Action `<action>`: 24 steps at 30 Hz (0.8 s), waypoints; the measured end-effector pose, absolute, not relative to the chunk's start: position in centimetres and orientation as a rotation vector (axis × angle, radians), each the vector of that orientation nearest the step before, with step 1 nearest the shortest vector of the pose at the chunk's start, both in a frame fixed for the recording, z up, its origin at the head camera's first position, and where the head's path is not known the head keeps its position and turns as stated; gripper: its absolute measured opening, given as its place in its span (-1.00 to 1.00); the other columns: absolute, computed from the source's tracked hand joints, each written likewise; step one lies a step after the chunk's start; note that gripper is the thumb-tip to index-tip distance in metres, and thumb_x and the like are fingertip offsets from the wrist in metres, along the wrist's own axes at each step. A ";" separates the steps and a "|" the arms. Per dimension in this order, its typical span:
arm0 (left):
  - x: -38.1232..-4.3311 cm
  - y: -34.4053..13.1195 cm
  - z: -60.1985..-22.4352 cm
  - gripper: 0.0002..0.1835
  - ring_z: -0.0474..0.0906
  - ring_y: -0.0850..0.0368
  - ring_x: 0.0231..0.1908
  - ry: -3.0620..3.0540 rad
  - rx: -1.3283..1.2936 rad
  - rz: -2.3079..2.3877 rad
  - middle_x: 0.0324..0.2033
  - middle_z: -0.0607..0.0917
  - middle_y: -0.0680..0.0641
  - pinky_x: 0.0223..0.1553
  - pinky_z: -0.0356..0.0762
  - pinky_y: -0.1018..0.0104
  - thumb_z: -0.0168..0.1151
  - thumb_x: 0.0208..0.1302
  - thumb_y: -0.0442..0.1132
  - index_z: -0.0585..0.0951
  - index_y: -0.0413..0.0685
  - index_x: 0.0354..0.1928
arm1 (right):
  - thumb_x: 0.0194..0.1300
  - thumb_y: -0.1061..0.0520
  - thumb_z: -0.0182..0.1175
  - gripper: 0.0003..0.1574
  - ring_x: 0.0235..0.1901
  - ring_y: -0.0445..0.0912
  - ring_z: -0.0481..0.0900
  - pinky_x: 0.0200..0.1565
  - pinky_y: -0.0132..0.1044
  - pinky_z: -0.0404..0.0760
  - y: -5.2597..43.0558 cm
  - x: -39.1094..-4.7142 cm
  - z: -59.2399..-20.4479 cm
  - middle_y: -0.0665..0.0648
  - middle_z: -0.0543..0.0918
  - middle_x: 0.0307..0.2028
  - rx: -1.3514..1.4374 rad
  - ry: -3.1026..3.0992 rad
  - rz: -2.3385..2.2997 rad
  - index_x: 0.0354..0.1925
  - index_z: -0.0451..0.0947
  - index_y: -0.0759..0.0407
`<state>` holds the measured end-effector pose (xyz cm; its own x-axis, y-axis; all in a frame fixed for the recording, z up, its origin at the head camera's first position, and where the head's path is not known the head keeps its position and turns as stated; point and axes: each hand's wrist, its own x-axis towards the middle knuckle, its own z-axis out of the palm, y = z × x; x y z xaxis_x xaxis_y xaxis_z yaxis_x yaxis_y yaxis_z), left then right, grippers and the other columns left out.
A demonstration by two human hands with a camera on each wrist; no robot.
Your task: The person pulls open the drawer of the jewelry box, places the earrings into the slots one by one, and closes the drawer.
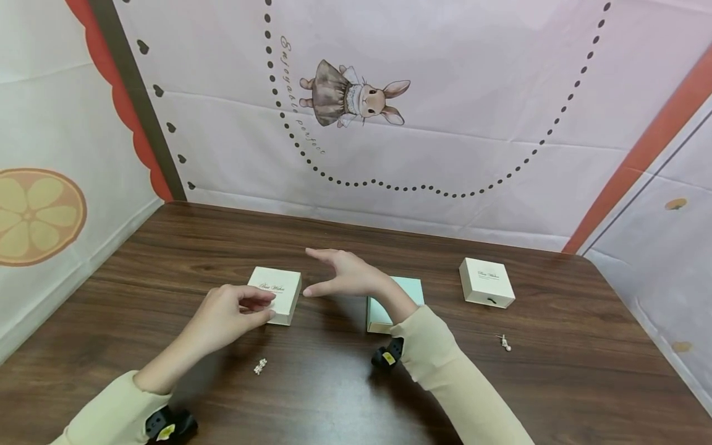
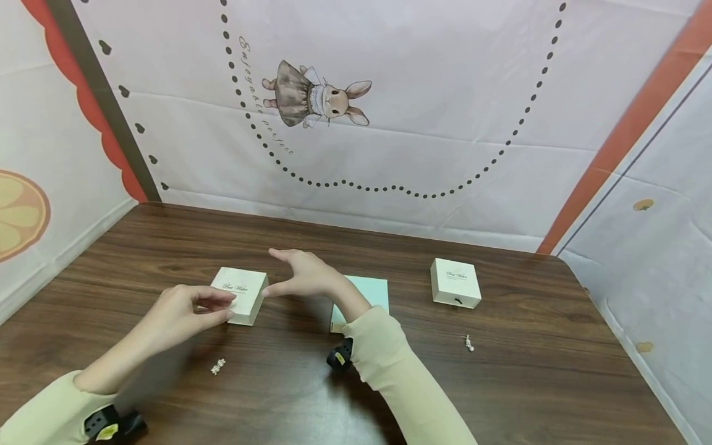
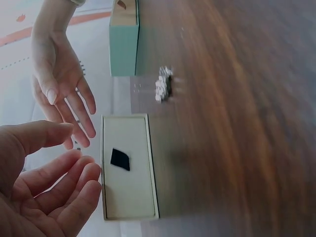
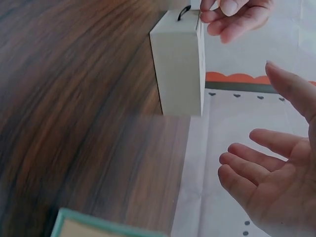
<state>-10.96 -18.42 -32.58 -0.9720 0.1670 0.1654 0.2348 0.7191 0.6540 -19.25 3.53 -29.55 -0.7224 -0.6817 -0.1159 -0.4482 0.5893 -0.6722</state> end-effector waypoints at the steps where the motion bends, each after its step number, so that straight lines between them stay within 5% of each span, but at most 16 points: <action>1: -10.9 -18.6 -32.6 -0.76 0.62 0.21 -0.40 -2.824 -0.318 -1.090 -0.43 0.72 0.00 -0.36 0.55 0.35 0.34 -0.01 -0.21 0.68 -0.11 -0.24 | 0.08 -0.11 0.26 -0.04 0.32 -0.17 0.12 0.25 -0.18 0.22 3.3 -19.2 -29.6 -0.03 0.18 0.34 -0.918 2.455 -0.893 0.36 0.07 0.02; 24: -9.8 -20.6 -33.0 -0.79 0.55 0.28 -0.47 -2.882 -0.242 -1.044 -0.51 0.68 0.10 -0.44 0.43 0.44 0.34 -0.01 -0.15 0.68 -0.07 -0.31 | 0.01 -0.05 0.33 -0.05 0.32 -0.06 0.15 0.28 -0.20 0.18 -0.3 -18.6 -31.0 0.15 0.22 0.32 -1.017 2.490 -0.725 0.30 0.19 0.14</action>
